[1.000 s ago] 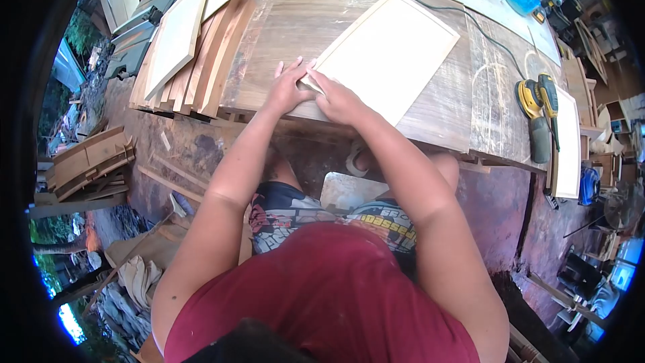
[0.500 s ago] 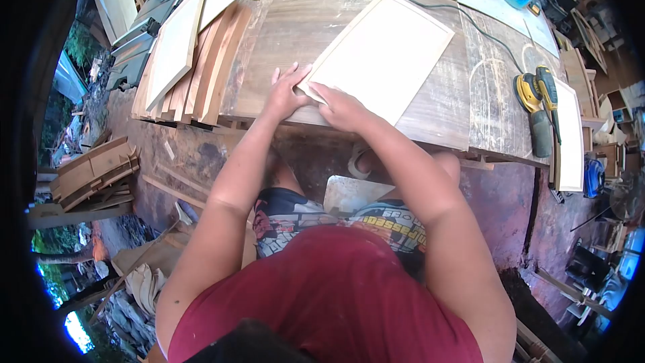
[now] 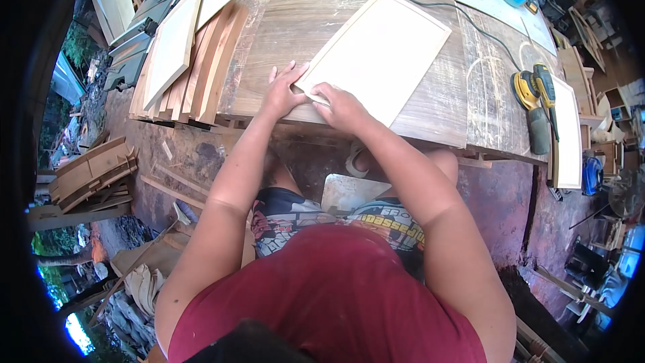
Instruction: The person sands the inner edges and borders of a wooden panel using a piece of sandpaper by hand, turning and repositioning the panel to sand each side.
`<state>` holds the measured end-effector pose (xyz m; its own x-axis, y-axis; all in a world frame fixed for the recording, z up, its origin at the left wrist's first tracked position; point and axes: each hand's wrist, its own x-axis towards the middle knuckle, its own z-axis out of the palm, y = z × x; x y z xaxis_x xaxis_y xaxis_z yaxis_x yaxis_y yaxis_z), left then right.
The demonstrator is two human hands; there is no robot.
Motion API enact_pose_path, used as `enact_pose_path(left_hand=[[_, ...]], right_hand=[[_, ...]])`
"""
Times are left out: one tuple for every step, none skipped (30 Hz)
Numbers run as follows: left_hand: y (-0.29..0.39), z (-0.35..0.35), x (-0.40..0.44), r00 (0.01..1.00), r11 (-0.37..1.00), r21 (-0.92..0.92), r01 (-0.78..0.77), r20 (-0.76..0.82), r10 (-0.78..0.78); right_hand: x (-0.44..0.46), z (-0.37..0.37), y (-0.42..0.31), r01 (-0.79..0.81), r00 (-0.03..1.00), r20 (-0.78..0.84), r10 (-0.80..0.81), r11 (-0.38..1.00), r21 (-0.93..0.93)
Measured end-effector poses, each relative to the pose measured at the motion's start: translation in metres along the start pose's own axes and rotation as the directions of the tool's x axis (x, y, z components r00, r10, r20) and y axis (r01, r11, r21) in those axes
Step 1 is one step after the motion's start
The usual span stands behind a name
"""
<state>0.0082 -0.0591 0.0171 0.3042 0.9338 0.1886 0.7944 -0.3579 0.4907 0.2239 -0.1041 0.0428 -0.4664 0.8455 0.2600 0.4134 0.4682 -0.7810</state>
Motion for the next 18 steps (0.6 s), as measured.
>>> enact_pose_path(left_hand=[[0.001,-0.001,0.000,1.000,1.000,-0.003,0.005,0.002,-0.005],[0.002,-0.001,0.000,1.000,1.000,-0.003,0.006,0.003,-0.006],[0.002,-0.001,0.000,1.000,1.000,-0.006,0.003,-0.004,-0.003],[0.002,-0.002,-0.001,1.000,1.000,-0.009,0.000,-0.009,0.000],[0.002,-0.001,-0.001,1.000,1.000,-0.009,0.002,-0.009,-0.002],[0.001,-0.001,0.000,1.000,1.000,-0.005,0.002,-0.008,-0.002],[0.000,0.000,0.000,1.000,1.000,0.000,0.002,-0.007,-0.002],[0.001,-0.001,0.000,1.000,1.000,-0.001,0.004,-0.007,-0.004],[0.001,-0.001,0.000,1.000,1.000,0.004,0.002,-0.006,-0.002],[0.002,-0.001,0.000,1.000,1.000,0.009,0.000,-0.006,0.000],[0.002,-0.002,-0.001,1.000,1.000,0.010,0.004,-0.008,-0.004],[0.002,-0.002,-0.001,1.000,1.000,0.004,0.006,-0.004,-0.006],[0.002,-0.002,-0.001,1.000,1.000,-0.003,0.009,0.000,-0.009],[0.002,-0.002,-0.001,1.000,1.000,0.000,0.012,-0.001,-0.012],[0.002,-0.001,-0.001,1.000,1.000,0.003,0.012,-0.005,-0.012],[0.002,0.000,0.000,1.000,1.000,0.004,0.012,-0.010,-0.012],[0.001,0.000,0.000,1.000,1.000,0.006,0.014,-0.010,-0.014],[0.000,0.000,0.000,1.000,1.000,0.008,0.013,-0.003,-0.013]], right_hand=[[-0.002,-0.002,-0.002,-0.055,0.998,-0.006,0.055,0.998,0.007],[-0.002,-0.003,-0.005,-0.111,0.994,-0.011,0.111,0.994,0.014],[-0.002,-0.003,-0.006,-0.111,0.994,-0.010,0.111,0.994,0.014],[-0.002,-0.002,-0.006,-0.142,0.989,-0.028,0.142,0.990,0.023],[-0.002,-0.001,-0.006,-0.172,0.984,-0.047,0.173,0.985,0.032],[-0.002,0.001,-0.002,-0.173,0.984,-0.045,0.174,0.984,0.033],[-0.002,0.004,0.004,-0.135,0.987,-0.076,0.139,0.989,0.058],[-0.002,0.004,0.004,-0.095,0.989,-0.107,0.104,0.992,0.083],[-0.002,0.004,0.004,-0.095,0.989,-0.105,0.103,0.992,0.082],[-0.003,0.003,0.004,-0.093,0.989,-0.106,0.101,0.992,0.082],[-0.002,0.003,0.003,-0.090,0.989,-0.107,0.099,0.992,0.083],[-0.002,0.003,0.003,-0.087,0.990,-0.104,0.096,0.993,0.085],[-0.002,0.003,0.004,-0.090,0.990,-0.098,0.098,0.993,0.081],[-0.002,0.004,0.005,-0.094,0.991,-0.092,0.101,0.993,0.077],[-0.002,0.004,0.006,-0.092,0.991,-0.090,0.099,0.993,0.080],[-0.002,0.004,0.006,-0.089,0.991,-0.092,0.096,0.993,0.076],[-0.002,0.004,0.007,-0.087,0.991,-0.093,0.093,0.994,0.071],[-0.002,0.004,0.007,-0.085,0.992,-0.092,0.092,0.994,0.072]])
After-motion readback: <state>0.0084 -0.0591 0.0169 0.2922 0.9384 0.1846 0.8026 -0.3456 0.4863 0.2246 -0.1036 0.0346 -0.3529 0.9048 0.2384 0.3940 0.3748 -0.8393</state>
